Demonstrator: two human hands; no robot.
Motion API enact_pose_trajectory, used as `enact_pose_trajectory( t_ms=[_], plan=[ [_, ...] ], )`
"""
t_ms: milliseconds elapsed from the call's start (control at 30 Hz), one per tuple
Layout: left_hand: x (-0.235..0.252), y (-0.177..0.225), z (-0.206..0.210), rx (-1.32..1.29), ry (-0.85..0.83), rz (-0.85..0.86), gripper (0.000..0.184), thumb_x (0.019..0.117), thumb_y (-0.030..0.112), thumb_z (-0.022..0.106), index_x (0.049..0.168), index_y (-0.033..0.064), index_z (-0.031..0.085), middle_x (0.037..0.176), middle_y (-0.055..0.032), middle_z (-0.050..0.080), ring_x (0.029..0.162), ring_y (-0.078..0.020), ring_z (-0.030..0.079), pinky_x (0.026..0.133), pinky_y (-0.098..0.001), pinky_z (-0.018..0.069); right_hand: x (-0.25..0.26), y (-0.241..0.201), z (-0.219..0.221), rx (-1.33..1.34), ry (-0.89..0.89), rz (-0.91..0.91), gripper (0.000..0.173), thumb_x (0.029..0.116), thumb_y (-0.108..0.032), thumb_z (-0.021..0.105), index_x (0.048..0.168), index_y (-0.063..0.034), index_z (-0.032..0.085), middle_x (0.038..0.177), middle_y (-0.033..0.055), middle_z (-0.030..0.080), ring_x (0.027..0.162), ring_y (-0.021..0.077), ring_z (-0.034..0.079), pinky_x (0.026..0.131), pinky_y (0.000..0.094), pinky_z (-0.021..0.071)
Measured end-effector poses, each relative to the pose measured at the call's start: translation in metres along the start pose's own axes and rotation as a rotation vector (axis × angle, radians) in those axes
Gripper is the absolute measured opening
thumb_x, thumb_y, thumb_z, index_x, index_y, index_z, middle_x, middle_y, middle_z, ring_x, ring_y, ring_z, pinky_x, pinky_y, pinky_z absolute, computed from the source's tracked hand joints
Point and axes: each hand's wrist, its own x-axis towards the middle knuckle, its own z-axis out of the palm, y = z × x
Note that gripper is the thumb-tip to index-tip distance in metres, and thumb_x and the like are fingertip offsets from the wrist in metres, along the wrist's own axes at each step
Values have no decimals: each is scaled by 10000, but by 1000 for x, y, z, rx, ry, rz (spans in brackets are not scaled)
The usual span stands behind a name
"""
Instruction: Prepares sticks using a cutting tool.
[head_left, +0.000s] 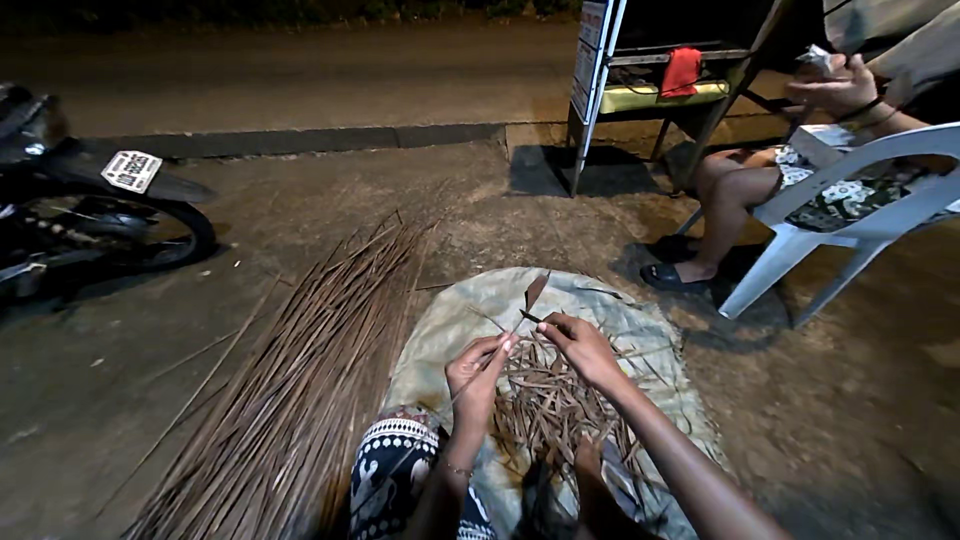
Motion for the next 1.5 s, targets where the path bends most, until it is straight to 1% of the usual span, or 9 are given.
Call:
enact_pose_trajectory(
  t_ms=[300, 367, 467, 667, 867, 967, 1300, 1433, 1500],
  plan=[
    [-12, -4, -2, 16, -163, 168, 117, 848, -78, 726, 953, -48, 769, 962, -77, 785, 876, -135, 768, 817, -287, 644, 12, 49, -28, -97, 195, 243, 433, 1080, -434, 480, 1257, -93, 679, 1069, 200, 709, 1001, 396, 665, 859, 644, 464],
    [-15, -10, 3, 30, -202, 184, 104, 854, -65, 726, 948, -54, 769, 973, -91, 783, 904, -137, 765, 847, -284, 633, 14, 63, -28, 0, 212, 243, 418, 1099, -391, 447, 1191, -65, 693, 946, 164, 684, 860, 327, 639, 781, 564, 477],
    [-12, -16, 6, 62, -186, 220, 119, 867, -65, 712, 971, -53, 769, 999, -96, 784, 935, -149, 765, 871, -293, 630, 19, 76, -15, 549, 184, 218, 489, 1139, -297, 287, 1009, -11, 662, 539, -60, 415, 421, 42, 357, 426, 217, 335],
    [-8, -17, -3, 174, -153, 351, 126, 879, -61, 691, 977, -63, 770, 1036, -121, 776, 1002, -133, 749, 911, -266, 606, 14, 47, -3, 692, 135, 75, 408, 1123, -221, 354, 1060, 31, 669, 580, -73, 476, 455, 1, 398, 451, 172, 346],
    [-3, -13, -9, 267, -104, 429, 109, 876, -52, 686, 949, -80, 762, 1048, -146, 769, 1020, -120, 739, 910, -237, 595, 9, 13, 4, 142, -103, -181, 373, 1045, -374, 545, 1038, -37, 705, 739, 17, 568, 644, 123, 515, 655, 361, 463],
    [-4, -13, -9, 273, -122, 435, 108, 864, -49, 700, 943, -84, 763, 1023, -150, 774, 1001, -125, 748, 905, -239, 597, 9, 16, -4, 21, -22, -109, 409, 1043, -412, 549, 1043, -39, 717, 790, 86, 622, 718, 220, 578, 714, 480, 483],
    [-13, -12, -2, 271, -325, 580, 62, 878, -3, 726, 918, -33, 762, 992, -129, 780, 986, -126, 754, 904, -239, 593, 19, 67, -28, 100, 269, 127, 390, 1066, -352, 531, 1051, -8, 716, 832, 119, 645, 744, 246, 586, 736, 514, 474],
    [-15, -18, 7, 237, -355, 612, 54, 893, -4, 725, 933, -17, 757, 1005, -126, 778, 1000, -133, 751, 912, -244, 592, 18, 68, -15, 568, 297, 144, 396, 1122, -204, 364, 975, 17, 659, 557, -67, 435, 438, 13, 365, 442, 190, 338],
    [-13, -18, 8, 235, -326, 582, 61, 886, -2, 720, 930, -17, 760, 1008, -121, 778, 992, -122, 750, 900, -237, 593, 17, 63, -10, 828, 204, 195, 468, 1142, -262, 253, 1014, 1, 619, 522, -72, 421, 390, 14, 353, 388, 177, 329]
  ],
)
